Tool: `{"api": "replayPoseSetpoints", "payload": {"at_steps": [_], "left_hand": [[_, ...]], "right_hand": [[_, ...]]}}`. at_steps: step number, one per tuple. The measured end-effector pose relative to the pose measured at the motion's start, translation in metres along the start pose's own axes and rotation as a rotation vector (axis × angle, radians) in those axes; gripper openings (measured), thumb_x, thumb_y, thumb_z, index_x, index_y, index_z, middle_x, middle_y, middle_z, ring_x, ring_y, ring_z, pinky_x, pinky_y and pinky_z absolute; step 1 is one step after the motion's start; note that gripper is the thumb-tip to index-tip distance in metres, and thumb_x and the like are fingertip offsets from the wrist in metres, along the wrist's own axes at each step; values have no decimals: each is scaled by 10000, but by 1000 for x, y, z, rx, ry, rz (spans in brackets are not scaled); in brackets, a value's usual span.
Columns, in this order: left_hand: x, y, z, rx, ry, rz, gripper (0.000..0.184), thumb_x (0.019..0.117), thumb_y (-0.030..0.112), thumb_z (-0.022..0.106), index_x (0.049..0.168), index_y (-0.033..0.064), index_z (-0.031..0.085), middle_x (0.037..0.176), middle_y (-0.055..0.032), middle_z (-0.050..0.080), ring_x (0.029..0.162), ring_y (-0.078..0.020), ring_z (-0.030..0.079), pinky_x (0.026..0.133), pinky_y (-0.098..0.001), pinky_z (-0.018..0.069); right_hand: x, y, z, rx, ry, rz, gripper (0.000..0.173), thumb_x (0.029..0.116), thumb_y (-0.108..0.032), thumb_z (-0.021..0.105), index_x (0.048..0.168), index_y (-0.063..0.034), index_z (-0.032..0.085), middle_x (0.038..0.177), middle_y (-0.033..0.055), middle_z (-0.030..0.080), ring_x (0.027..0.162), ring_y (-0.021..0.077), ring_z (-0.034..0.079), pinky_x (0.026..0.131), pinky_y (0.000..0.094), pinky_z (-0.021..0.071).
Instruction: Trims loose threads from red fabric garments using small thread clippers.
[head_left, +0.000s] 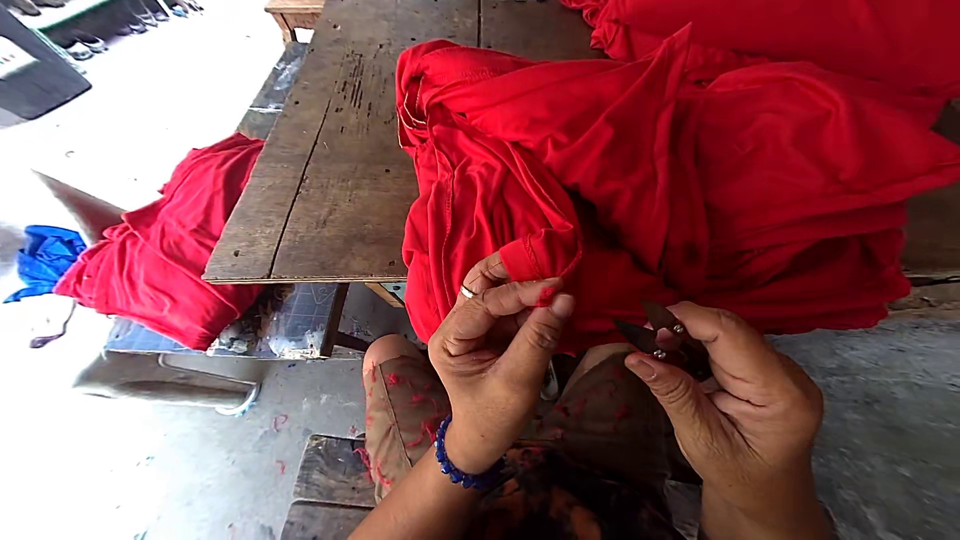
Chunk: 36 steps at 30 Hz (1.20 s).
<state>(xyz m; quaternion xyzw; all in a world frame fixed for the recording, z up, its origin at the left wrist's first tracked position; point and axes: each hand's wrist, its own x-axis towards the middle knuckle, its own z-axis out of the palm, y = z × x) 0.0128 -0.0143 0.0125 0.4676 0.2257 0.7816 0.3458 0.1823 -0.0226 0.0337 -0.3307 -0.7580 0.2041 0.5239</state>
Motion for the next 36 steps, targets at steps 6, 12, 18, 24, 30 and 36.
{"api": "replayPoseSetpoints", "payload": {"at_steps": [6,12,18,24,30,36], "left_hand": [[-5,0,-6,-68,13,44,97,949,121,728,1040,155,736,1119,9,724,1081,-94,683,893,-260,592],[-10,0,-5,-98,-42,80,147,945,91,727,1082,143,718,1261,-25,697,1161,-123,669,941,-284,587],[-14,-1,-3,-64,-62,117,144,942,60,724,1066,133,718,1269,-6,693,1115,-93,677,931,-262,584],[-14,-1,-4,-9,-76,147,143,957,62,707,1079,135,716,1267,23,686,1144,-74,660,952,-254,573],[-14,-1,-4,-60,-40,63,330,937,51,723,1186,226,597,1283,45,651,1091,-74,684,871,-259,614],[-12,-5,2,51,-16,39,538,817,-67,799,1306,104,654,1330,-14,590,995,-75,701,779,-251,648]], "right_hand": [[-1,0,7,-194,-8,-27,276,1026,-274,648,1012,0,677,850,24,670,812,-32,600,738,112,480],[1,-2,12,-345,-2,-54,288,1030,-295,636,996,-13,683,792,43,649,743,29,586,678,168,457],[6,-11,19,-389,37,-58,282,1035,-278,625,1007,-3,680,783,49,645,727,40,583,661,177,451],[9,-16,22,-463,60,-88,272,1047,-230,591,947,0,696,729,66,629,690,72,582,628,197,438],[6,-11,15,-42,82,64,156,1033,-175,614,1070,-24,626,874,-62,626,783,-92,562,717,67,484],[-2,-7,8,112,113,103,134,1021,-159,625,1101,-51,627,906,-107,627,810,-99,562,734,70,486]]}}
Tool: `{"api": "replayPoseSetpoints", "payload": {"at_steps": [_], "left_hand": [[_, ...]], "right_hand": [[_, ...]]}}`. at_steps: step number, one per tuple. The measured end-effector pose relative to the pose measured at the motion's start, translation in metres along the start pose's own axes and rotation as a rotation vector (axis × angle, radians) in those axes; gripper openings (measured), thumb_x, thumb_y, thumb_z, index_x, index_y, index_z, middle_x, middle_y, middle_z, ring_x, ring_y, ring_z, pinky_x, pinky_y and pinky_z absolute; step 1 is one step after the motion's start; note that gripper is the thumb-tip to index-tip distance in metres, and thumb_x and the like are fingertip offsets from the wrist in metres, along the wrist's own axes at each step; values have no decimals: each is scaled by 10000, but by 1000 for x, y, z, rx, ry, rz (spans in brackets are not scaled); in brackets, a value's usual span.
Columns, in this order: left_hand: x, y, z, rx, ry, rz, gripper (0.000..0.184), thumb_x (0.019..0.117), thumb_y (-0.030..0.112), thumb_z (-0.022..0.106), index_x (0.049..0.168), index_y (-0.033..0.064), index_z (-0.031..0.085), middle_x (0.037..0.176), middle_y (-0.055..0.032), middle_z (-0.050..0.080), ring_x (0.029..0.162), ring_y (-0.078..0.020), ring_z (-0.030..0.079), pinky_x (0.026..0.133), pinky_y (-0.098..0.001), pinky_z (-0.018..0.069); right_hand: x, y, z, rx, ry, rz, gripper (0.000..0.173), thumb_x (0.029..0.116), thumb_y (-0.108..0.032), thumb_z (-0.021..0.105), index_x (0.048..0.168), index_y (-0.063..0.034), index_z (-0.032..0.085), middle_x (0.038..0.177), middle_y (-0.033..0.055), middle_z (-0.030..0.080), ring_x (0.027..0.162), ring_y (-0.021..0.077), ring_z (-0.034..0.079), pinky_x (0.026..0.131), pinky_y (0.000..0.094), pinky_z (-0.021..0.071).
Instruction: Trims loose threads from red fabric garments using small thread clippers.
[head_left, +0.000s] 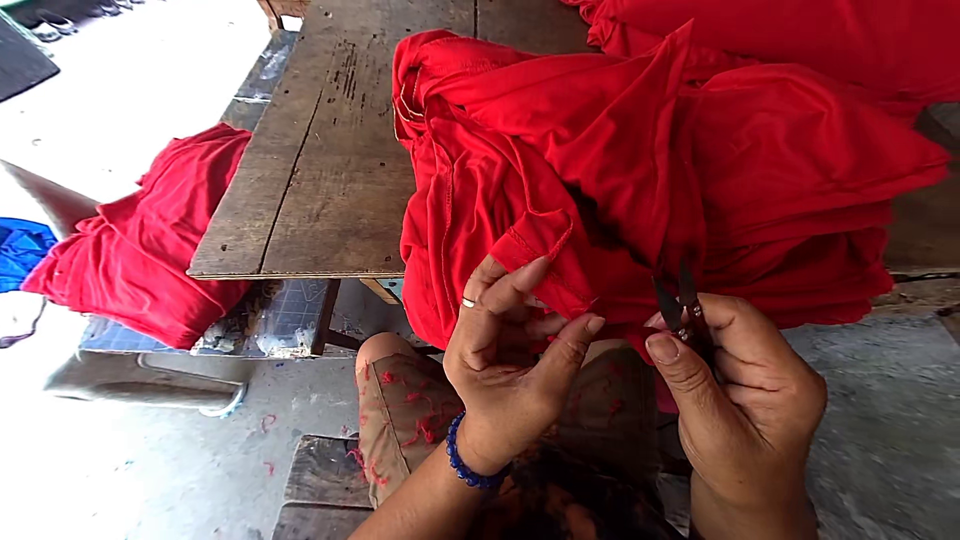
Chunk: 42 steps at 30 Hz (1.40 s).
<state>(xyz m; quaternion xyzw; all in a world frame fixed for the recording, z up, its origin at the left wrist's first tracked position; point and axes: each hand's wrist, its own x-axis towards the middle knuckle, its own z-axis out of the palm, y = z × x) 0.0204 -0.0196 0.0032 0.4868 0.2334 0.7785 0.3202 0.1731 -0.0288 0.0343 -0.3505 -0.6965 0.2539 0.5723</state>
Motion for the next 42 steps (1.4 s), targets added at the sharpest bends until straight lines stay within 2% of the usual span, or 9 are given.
{"api": "replayPoseSetpoints", "payload": {"at_steps": [3,6,15,26,29,31,33,36,42], "left_hand": [[1,-5,1,123,15,78,325,833,-32,805,1140,61,749,1351,-35,600,989,-56,690,785,-221,633],[5,-8,-2,189,-5,148,129,895,9,763,1003,79,777,1301,-5,647,1072,-54,662,915,-237,588],[2,-8,-3,66,-35,74,65,957,153,726,1018,172,738,1265,66,676,1226,-73,606,1139,-346,453],[-4,-6,-2,77,-49,74,66,1000,164,669,1052,185,704,1306,73,647,1183,-36,617,986,-237,541],[-5,-3,-2,-48,22,4,72,1061,277,562,1084,257,628,1207,87,670,1055,-30,678,834,-233,612],[-3,-2,-4,-171,28,-13,133,1022,316,628,1142,263,607,1196,67,665,1018,-49,691,817,-255,627],[-1,-2,-4,-177,21,-4,382,894,181,805,1215,232,604,1176,64,653,1022,-53,678,848,-250,620],[-1,-3,0,-45,51,19,496,811,-55,811,1252,111,656,1222,9,665,1007,-81,707,819,-255,640],[3,-6,-2,110,131,49,149,954,47,706,1067,119,771,1093,24,720,975,-70,693,813,-243,610]], "right_hand": [[-2,2,-3,-1,-7,-8,140,1023,-169,627,1108,-57,630,906,-108,637,813,-103,569,731,64,488],[-3,4,-5,-18,-25,-23,147,1023,-171,632,1104,-48,625,895,-99,631,806,-105,562,724,62,482],[-7,19,-4,-316,-77,-119,247,1014,-241,661,1002,4,678,846,25,673,813,-28,607,747,119,493],[-1,9,10,-434,-22,-188,272,1054,-232,591,964,9,681,780,59,651,752,34,606,692,161,475],[-2,14,7,-319,-13,-136,247,1060,-215,579,1008,14,655,817,19,642,761,-36,581,704,106,478],[-2,19,6,-178,-17,-83,183,1047,-198,598,1075,-17,605,853,-41,607,764,-89,550,707,68,477],[-3,24,8,-88,3,-51,201,997,-190,673,1122,-61,584,861,-74,595,745,-97,537,679,61,471],[-4,29,12,-114,53,-51,441,878,-171,806,1249,-74,589,935,-63,642,756,-94,529,665,57,448],[-5,36,10,-281,115,-176,104,905,-46,677,974,31,672,782,16,642,728,-73,545,684,62,449]]}}
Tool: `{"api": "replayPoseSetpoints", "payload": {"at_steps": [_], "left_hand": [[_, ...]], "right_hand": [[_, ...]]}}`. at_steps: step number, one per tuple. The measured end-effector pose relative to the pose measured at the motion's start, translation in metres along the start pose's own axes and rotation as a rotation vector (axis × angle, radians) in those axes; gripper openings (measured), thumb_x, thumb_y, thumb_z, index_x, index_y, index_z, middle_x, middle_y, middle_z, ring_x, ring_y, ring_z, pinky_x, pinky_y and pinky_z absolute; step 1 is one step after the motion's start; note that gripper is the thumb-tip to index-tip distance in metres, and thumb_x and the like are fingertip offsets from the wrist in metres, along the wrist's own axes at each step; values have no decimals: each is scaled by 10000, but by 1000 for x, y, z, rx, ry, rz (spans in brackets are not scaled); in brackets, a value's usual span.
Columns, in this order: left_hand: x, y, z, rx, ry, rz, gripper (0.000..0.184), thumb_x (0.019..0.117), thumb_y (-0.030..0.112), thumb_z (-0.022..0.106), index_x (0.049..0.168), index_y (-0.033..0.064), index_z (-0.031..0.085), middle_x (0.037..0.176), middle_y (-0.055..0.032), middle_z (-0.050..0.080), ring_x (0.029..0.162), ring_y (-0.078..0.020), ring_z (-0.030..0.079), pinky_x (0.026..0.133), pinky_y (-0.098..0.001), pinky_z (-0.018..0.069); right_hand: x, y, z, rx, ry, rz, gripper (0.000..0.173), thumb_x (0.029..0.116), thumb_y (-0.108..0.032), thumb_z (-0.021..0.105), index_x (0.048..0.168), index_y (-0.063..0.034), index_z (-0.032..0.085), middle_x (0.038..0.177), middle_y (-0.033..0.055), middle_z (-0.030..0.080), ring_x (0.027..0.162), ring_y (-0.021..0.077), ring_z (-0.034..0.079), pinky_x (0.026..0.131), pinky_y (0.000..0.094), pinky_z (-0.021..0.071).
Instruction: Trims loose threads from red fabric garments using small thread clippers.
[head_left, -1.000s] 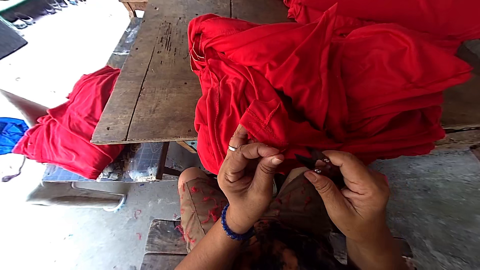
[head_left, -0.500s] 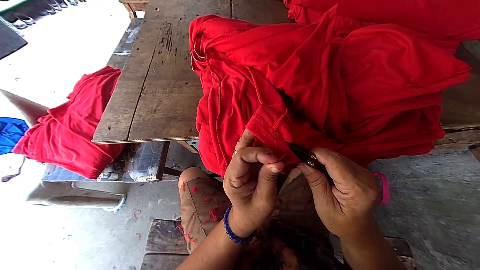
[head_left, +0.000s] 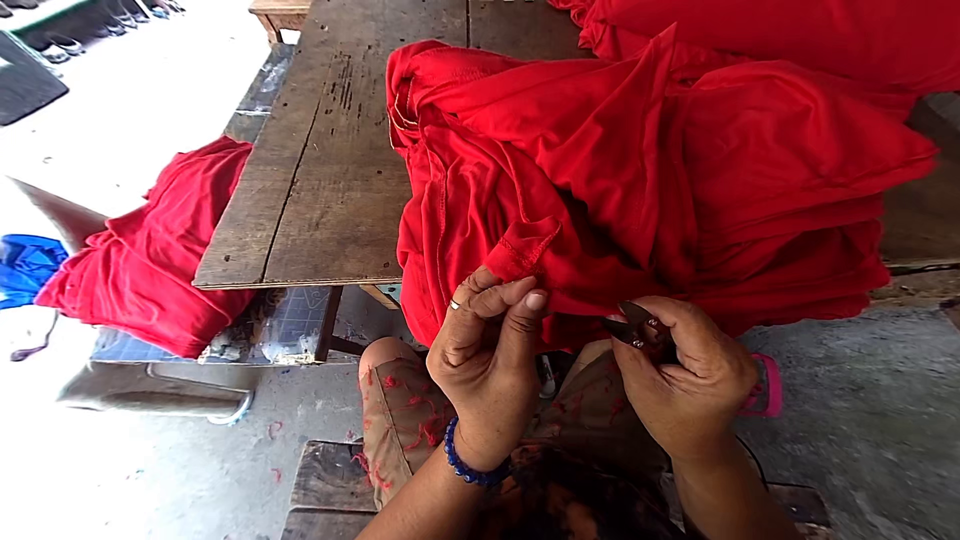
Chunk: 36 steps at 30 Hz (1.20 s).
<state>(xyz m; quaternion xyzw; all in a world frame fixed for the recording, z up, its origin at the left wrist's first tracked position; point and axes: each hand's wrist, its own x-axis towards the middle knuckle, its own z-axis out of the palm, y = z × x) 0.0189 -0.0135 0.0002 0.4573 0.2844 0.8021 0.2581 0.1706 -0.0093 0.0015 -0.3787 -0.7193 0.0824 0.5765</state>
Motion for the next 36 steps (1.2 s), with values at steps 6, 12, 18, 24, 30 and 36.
{"api": "replayPoseSetpoints", "payload": {"at_steps": [6,12,18,24,30,36], "left_hand": [[2,16,0,-246,56,-253,87,1029,86,597,1062,118,671,904,-21,711,741,-85,708,669,-253,622],[0,19,0,-456,24,-319,62,1036,167,593,1052,139,647,934,-31,700,837,-132,735,780,-336,646],[-6,18,0,-360,-31,-177,49,1030,206,611,1069,202,639,956,39,697,909,-80,717,832,-307,633],[-11,16,0,-274,-45,-100,60,1054,283,561,1077,247,604,976,77,694,949,-52,706,832,-273,622],[-8,14,-1,-277,-65,-92,266,940,125,738,1165,207,621,1041,54,731,932,-51,721,814,-237,620],[-4,11,-2,-228,3,-126,217,940,29,713,1147,91,741,993,-23,763,851,-88,737,777,-265,631]], "right_hand": [[-1,1,-3,-10,-4,-15,106,902,-50,675,958,40,675,782,25,658,735,-71,559,697,62,456],[4,-9,-13,78,-122,39,278,975,-226,698,1161,-31,628,932,-25,676,814,-72,590,722,87,502],[10,-22,-12,-94,-163,-63,312,1026,-309,645,1001,0,684,805,41,645,763,5,582,703,135,462],[12,-26,-7,-144,-161,-77,313,1031,-309,637,1003,0,681,791,53,639,748,39,591,693,170,469],[12,-26,-9,-87,-178,-62,306,1026,-302,646,1018,2,686,807,37,651,765,-1,586,703,136,464],[8,-23,-15,7,-161,-24,279,1025,-262,647,1028,16,665,815,6,633,775,-66,557,720,80,454]]}}
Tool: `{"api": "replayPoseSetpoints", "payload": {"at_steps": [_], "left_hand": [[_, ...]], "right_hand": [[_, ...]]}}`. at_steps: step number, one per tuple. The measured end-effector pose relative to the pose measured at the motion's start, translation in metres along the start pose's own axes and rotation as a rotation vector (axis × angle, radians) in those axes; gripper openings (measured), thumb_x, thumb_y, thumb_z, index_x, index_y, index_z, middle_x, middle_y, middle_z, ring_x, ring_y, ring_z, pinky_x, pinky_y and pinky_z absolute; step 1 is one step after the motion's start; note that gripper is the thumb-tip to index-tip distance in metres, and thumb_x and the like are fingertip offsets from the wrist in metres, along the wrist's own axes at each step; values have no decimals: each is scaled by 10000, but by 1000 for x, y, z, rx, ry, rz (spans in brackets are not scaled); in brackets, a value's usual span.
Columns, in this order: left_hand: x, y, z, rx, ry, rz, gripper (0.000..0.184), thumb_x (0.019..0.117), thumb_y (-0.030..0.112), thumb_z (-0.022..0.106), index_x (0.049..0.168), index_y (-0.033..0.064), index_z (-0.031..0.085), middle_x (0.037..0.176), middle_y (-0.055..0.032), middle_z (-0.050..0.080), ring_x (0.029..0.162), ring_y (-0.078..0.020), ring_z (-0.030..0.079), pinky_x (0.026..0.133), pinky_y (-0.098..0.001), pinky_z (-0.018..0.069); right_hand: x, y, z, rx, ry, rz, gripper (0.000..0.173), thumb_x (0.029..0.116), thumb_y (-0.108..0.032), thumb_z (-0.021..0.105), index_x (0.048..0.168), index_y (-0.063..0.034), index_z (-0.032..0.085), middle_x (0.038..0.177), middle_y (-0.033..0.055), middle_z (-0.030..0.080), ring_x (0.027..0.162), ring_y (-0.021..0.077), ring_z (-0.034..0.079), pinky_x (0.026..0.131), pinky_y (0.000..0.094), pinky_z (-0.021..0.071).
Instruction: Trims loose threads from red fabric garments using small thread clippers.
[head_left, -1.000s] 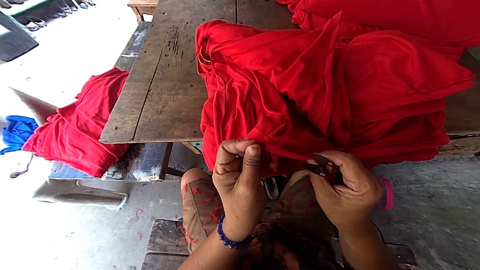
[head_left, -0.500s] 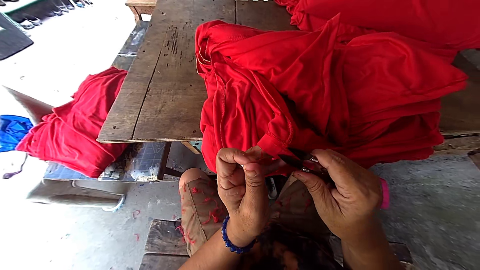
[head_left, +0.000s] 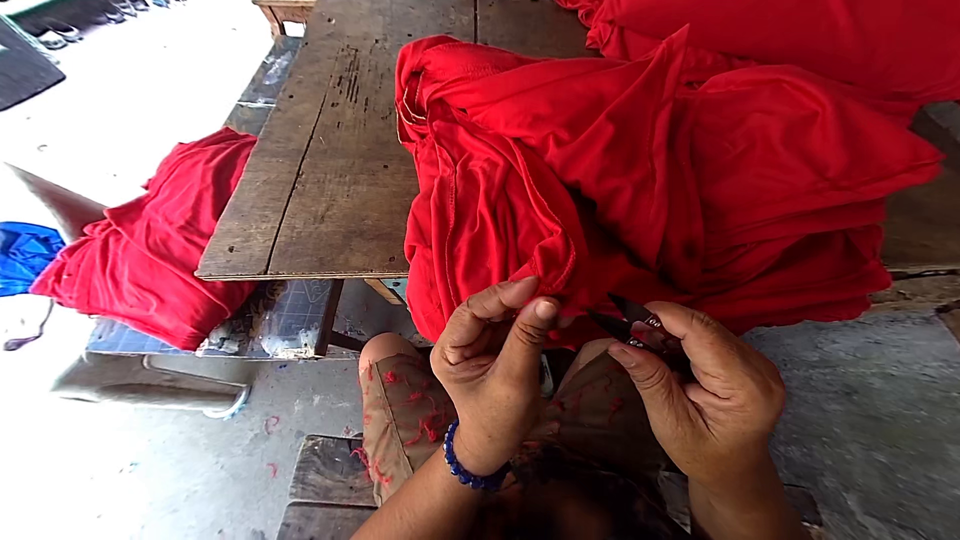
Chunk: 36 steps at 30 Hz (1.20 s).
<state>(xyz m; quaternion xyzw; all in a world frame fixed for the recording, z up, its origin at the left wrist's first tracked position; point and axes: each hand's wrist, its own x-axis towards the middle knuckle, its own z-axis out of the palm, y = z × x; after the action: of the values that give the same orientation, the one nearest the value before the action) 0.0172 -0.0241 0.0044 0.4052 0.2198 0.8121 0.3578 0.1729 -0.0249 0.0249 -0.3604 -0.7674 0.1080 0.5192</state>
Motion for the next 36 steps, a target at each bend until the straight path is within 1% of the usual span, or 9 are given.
{"api": "replayPoseSetpoints", "payload": {"at_steps": [4,9,14,23,26,29,32,34,36], "left_hand": [[-1,0,-1,-18,0,4,160,995,50,645,1130,81,724,983,-26,755,845,-96,739,781,-280,636],[-3,-1,-1,60,-2,93,125,1000,90,648,1107,142,689,1000,38,729,878,-43,716,769,-229,622],[-4,-3,-2,142,-92,200,94,1018,126,631,1092,177,660,987,83,692,914,-4,667,795,-181,573],[-11,-3,-3,269,-210,266,37,1046,158,591,1080,155,606,1017,68,665,946,10,656,824,-167,566],[-13,-3,-1,181,-181,206,86,1074,186,535,1122,209,603,1061,85,687,982,-17,679,830,-208,589],[-11,0,-1,2,-118,84,148,1099,310,450,1137,261,584,1081,52,702,996,-98,721,794,-300,645],[-10,2,-3,-102,-118,40,174,1086,380,449,1153,274,570,1104,43,707,1008,-106,717,817,-306,633],[-10,3,-4,-122,-138,33,142,1077,340,505,1197,280,550,1163,32,707,1030,-115,718,838,-305,628],[-10,4,-5,-157,-157,6,261,1036,168,593,1261,288,537,1188,22,690,1041,-127,710,875,-323,619]], "right_hand": [[1,-2,0,3,-18,-8,280,1021,-265,653,1022,15,665,812,7,638,769,-61,559,713,83,455],[3,-3,3,-34,-46,-32,282,1018,-266,655,1003,14,684,818,31,666,777,-28,592,714,108,473],[5,-6,6,-76,-54,-37,273,1016,-275,660,988,-5,688,783,31,641,745,2,576,686,139,452],[5,-10,12,-169,24,-88,266,1048,-242,606,975,9,660,768,64,629,744,48,602,694,167,473],[6,-8,12,-143,50,-63,255,1057,-210,586,978,22,657,775,59,619,750,28,588,701,146,467],[5,-1,9,-50,46,-21,260,1062,-228,584,1042,25,639,850,28,637,810,-47,586,754,98,482],[4,2,7,-39,14,-28,289,1042,-269,621,1033,18,655,825,23,634,783,-39,572,729,105,468],[5,2,7,-70,-12,-43,298,1043,-287,619,1009,6,666,808,33,643,773,-11,589,719,126,476],[7,2,7,-96,-22,-59,304,1059,-277,588,971,2,670,793,50,653,769,14,607,713,146,482]]}}
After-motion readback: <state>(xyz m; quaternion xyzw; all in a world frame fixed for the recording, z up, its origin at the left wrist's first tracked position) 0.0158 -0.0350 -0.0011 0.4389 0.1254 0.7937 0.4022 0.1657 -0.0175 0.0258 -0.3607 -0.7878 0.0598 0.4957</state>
